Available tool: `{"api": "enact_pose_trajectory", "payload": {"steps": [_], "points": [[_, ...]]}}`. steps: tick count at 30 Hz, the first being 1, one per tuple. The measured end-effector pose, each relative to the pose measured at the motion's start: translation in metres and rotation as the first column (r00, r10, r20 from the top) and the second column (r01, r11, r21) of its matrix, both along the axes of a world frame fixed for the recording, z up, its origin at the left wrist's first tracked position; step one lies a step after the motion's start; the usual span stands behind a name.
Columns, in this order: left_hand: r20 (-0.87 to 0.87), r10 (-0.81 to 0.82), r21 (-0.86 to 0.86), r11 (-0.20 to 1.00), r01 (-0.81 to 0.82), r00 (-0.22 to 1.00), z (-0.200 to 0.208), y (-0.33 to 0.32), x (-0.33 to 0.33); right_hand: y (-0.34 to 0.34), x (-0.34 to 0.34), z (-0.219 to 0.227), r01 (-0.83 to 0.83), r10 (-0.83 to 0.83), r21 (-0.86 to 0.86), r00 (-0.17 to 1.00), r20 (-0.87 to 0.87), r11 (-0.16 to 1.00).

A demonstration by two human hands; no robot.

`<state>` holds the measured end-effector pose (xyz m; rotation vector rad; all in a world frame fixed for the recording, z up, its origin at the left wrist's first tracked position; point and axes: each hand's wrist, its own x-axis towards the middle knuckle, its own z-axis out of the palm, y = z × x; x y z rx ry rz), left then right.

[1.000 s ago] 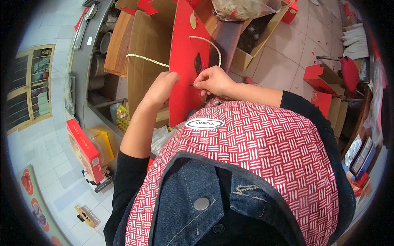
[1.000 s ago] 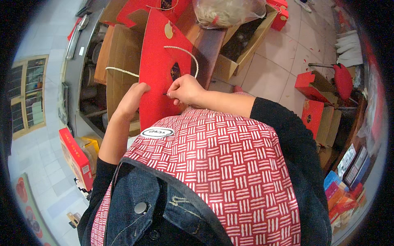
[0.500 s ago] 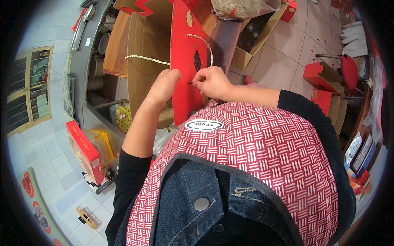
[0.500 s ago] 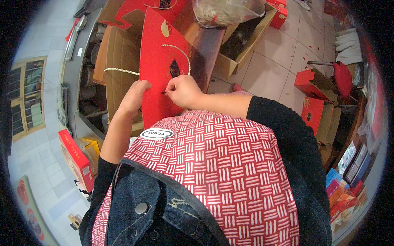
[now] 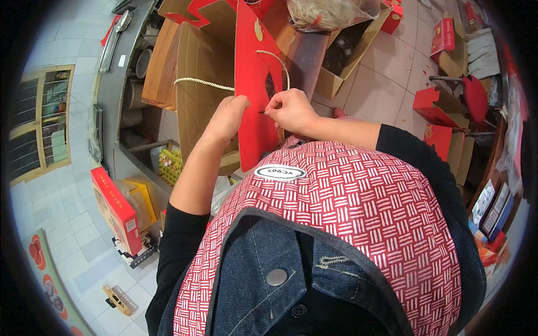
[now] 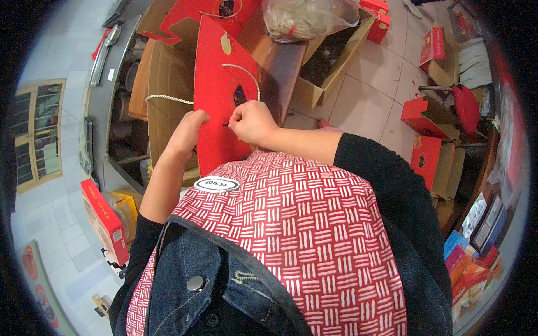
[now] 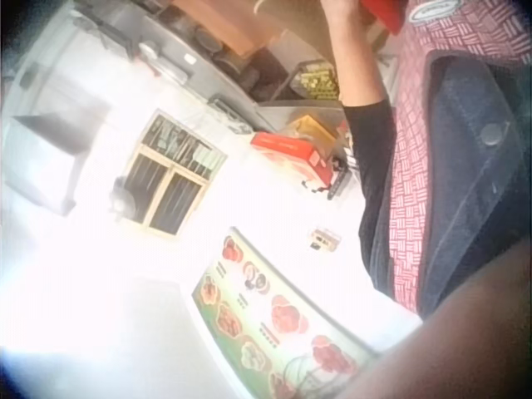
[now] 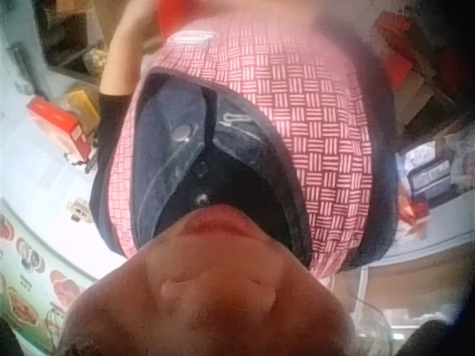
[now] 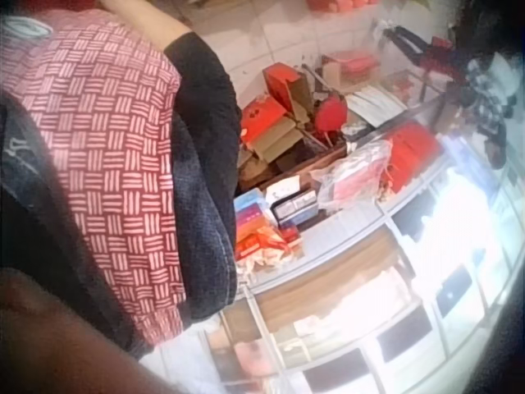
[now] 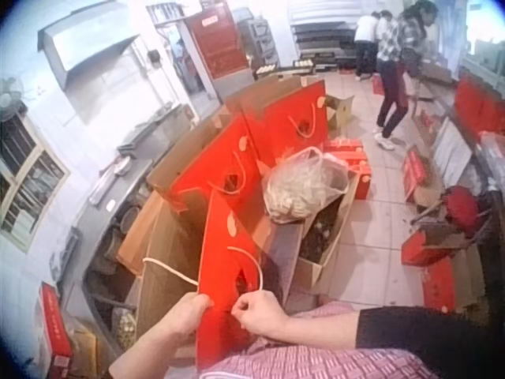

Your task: The person assembles red cardboard boxes by threading white ropes through pre-cut holes to form handles. They repeatedly pick up flat box pieces, insert the ropes, and place the finished boxes on a table.

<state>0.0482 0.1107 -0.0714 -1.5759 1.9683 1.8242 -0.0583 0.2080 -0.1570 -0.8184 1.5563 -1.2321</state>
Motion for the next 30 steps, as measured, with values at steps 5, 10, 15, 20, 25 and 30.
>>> {"api": "enact_pose_trajectory", "payload": {"steps": [5, 10, 15, 20, 25, 30], "points": [[-0.015, 0.009, -0.037, 0.999, -0.009, 1.000, -0.001, 0.001, 0.000, 0.002, 0.000, 0.002, 0.017, -0.017, 0.031, 1.000, -0.005, 0.999], [-0.028, -0.012, -0.027, 1.000, 0.011, 1.000, -0.005, -0.001, 0.002, 0.001, 0.005, -0.004, 0.002, -0.021, -0.089, 0.977, -0.213, 0.996], [-0.056, -0.129, -0.055, 0.990, 0.126, 0.990, -0.011, -0.003, 0.004, -0.004, 0.009, -0.007, -0.049, -0.005, -0.120, 0.912, -0.410, 0.992], [-0.125, 0.085, 0.338, 0.940, -0.038, 0.989, -0.006, -0.009, 0.004, -0.005, 0.006, -0.016, -0.069, -0.002, -0.100, 0.814, -0.581, 0.993], [-0.100, 0.261, 0.412, 0.889, -0.199, 0.960, -0.047, 0.012, 0.017, 0.000, 0.019, -0.013, -0.136, 0.066, -0.089, 0.837, -0.543, 0.987], [-0.029, 0.170, 0.531, 0.838, -0.129, 0.985, -0.031, 0.011, 0.012, 0.000, 0.024, -0.012, -0.169, 0.063, -0.129, 0.809, -0.585, 0.977]]}}
